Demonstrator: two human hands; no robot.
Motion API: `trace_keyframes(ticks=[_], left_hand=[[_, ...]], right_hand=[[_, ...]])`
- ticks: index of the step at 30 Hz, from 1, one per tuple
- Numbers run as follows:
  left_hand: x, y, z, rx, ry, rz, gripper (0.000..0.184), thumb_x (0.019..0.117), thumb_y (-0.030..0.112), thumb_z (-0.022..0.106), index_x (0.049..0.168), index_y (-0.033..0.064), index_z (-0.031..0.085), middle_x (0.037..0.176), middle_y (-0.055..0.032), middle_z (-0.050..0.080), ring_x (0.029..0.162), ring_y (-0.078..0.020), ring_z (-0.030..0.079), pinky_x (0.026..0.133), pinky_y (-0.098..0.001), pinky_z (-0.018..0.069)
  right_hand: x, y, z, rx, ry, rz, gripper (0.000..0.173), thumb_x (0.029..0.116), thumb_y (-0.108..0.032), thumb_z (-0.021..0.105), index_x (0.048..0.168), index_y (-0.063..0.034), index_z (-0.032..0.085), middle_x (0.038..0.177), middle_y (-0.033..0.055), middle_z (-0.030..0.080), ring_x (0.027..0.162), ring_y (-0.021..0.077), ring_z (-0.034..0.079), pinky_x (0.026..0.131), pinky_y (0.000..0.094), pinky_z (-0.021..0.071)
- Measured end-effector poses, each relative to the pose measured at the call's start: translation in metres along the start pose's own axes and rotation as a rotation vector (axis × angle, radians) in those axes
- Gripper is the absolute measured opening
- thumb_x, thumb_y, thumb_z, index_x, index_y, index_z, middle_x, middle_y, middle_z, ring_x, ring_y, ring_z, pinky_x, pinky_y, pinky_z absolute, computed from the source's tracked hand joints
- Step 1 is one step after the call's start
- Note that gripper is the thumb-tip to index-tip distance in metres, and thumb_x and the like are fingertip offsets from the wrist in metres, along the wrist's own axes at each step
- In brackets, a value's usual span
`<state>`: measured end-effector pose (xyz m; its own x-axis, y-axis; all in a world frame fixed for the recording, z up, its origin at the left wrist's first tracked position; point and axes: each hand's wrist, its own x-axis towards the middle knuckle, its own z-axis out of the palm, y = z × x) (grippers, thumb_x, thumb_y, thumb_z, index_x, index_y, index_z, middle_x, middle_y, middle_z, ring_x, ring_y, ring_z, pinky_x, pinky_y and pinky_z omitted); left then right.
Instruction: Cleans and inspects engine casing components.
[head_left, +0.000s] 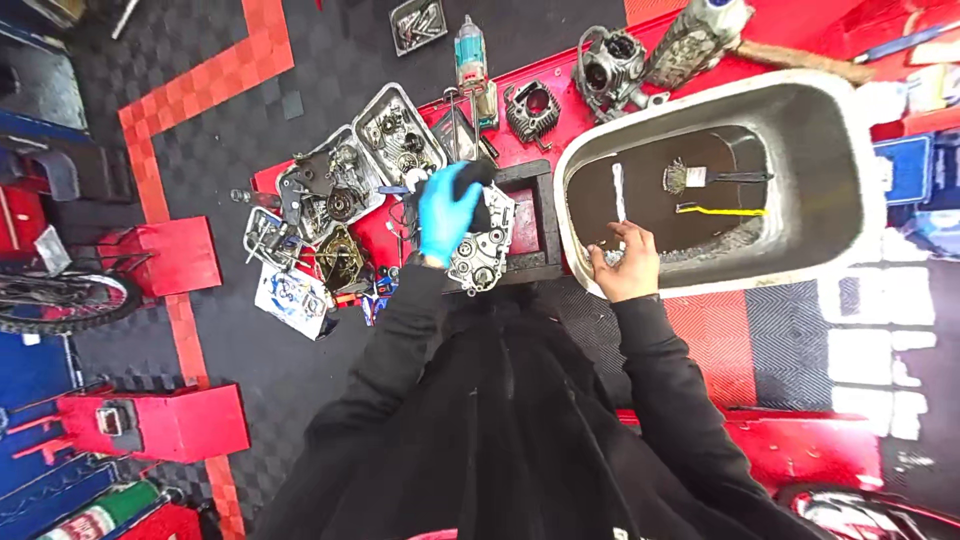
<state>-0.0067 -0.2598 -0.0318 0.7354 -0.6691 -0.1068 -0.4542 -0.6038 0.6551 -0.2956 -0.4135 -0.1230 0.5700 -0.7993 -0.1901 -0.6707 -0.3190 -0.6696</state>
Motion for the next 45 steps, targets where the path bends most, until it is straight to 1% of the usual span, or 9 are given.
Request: trace_keyframes(ticks=[3, 8, 15, 21, 27, 31, 35, 39, 45], left_hand=[[0.022, 0.004, 0.037, 0.392, -0.252, 0.217, 0.035, 0.091, 0.017, 0.077, 0.125, 0.0096, 0.071, 0.137, -0.0151, 0.061, 0.129, -0.0357, 0.057, 0.107, -0.0513, 0.0492], [0.024, -0.015, 0.052, 0.61, -0.358, 0.435, 0.033, 0.0888, -0.001, 0.065, 0.121, 0.004, 0.071, 0.124, -0.0199, 0.066, 0.121, -0.0393, 0.061, 0.102, -0.051, 0.0521], [0.023, -0.002, 0.01, 0.518, -0.813, 0.546, 0.027, 0.0931, 0.031, 0.073, 0.112, 0.0117, 0.076, 0.111, -0.01, 0.074, 0.116, -0.0287, 0.065, 0.108, -0.0491, 0.0471], [0.032, 0.023, -0.028, 0.135, 0.061, 0.198, 0.039, 0.1013, 0.027, 0.065, 0.137, 0.0098, 0.061, 0.134, -0.0173, 0.064, 0.125, -0.0345, 0.061, 0.107, -0.0539, 0.049], [0.034, -0.012, 0.061, 0.467, -0.217, 0.334, 0.037, 0.0914, 0.021, 0.072, 0.127, 0.0108, 0.071, 0.132, -0.014, 0.068, 0.128, -0.0357, 0.059, 0.11, -0.0539, 0.0459], [0.006, -0.019, 0.058, 0.49, -0.38, 0.526, 0.035, 0.0836, 0.005, 0.073, 0.118, 0.0107, 0.075, 0.123, -0.0123, 0.072, 0.122, -0.0341, 0.063, 0.112, -0.0496, 0.0442], [-0.008, -0.015, 0.027, 0.213, -0.594, 0.408, 0.027, 0.0976, 0.028, 0.068, 0.119, 0.0126, 0.074, 0.114, -0.0081, 0.075, 0.113, -0.0239, 0.069, 0.103, -0.0463, 0.0528], [-0.033, -0.005, -0.041, -0.125, -0.276, 0.036, 0.029, 0.0978, 0.027, 0.069, 0.124, 0.0133, 0.07, 0.111, -0.0046, 0.075, 0.104, -0.0131, 0.071, 0.096, -0.0429, 0.0591], [-0.073, -0.064, -0.135, -0.257, 0.256, -0.139, 0.028, 0.0973, 0.026, 0.071, 0.12, 0.0084, 0.07, 0.106, -0.0013, 0.075, 0.098, -0.0078, 0.071, 0.091, -0.0333, 0.0606]], right_hand=[[-0.006, -0.008, -0.005, -0.002, 0.059, 0.017, 0.057, 0.088, -0.035, 0.075, 0.136, -0.0062, 0.061, 0.145, 0.0215, 0.055, 0.126, 0.036, 0.06, 0.103, 0.0542, 0.0518], [-0.024, -0.015, 0.003, 0.017, 0.165, 0.082, 0.057, 0.0903, -0.038, 0.073, 0.136, -0.006, 0.062, 0.142, 0.0194, 0.058, 0.125, 0.0308, 0.061, 0.102, 0.0472, 0.0534], [-0.033, -0.014, 0.023, 0.063, 0.172, 0.125, 0.056, 0.0894, -0.039, 0.073, 0.134, -0.0063, 0.063, 0.138, 0.0213, 0.06, 0.122, 0.0321, 0.063, 0.099, 0.0476, 0.0547], [-0.022, -0.012, 0.013, 0.09, 0.217, 0.159, 0.057, 0.0901, -0.037, 0.073, 0.136, -0.0054, 0.062, 0.142, 0.0206, 0.057, 0.122, 0.0315, 0.062, 0.099, 0.0483, 0.0544], [-0.005, -0.012, 0.014, 0.049, 0.165, 0.11, 0.055, 0.0895, -0.037, 0.073, 0.135, -0.0066, 0.063, 0.141, 0.02, 0.058, 0.122, 0.0322, 0.062, 0.101, 0.0504, 0.0527], [0.003, -0.013, 0.013, 0.057, 0.122, 0.092, 0.057, 0.09, -0.037, 0.073, 0.136, -0.0057, 0.062, 0.143, 0.02, 0.058, 0.124, 0.0322, 0.062, 0.102, 0.05, 0.0533], [0.014, -0.018, 0.016, 0.053, 0.082, 0.051, 0.057, 0.0905, -0.038, 0.073, 0.136, -0.0055, 0.062, 0.142, 0.0211, 0.057, 0.122, 0.0327, 0.063, 0.101, 0.0491, 0.0537], [0.022, -0.019, 0.011, 0.044, 0.056, 0.009, 0.058, 0.0915, -0.04, 0.071, 0.137, -0.0066, 0.061, 0.142, 0.0198, 0.058, 0.122, 0.0307, 0.063, 0.102, 0.0479, 0.0539], [0.034, -0.031, 0.01, 0.019, 0.0, -0.079, 0.05, 0.0945, -0.035, 0.07, 0.135, -0.0053, 0.063, 0.124, 0.0184, 0.069, 0.11, 0.0303, 0.069, 0.096, 0.0514, 0.0565]])
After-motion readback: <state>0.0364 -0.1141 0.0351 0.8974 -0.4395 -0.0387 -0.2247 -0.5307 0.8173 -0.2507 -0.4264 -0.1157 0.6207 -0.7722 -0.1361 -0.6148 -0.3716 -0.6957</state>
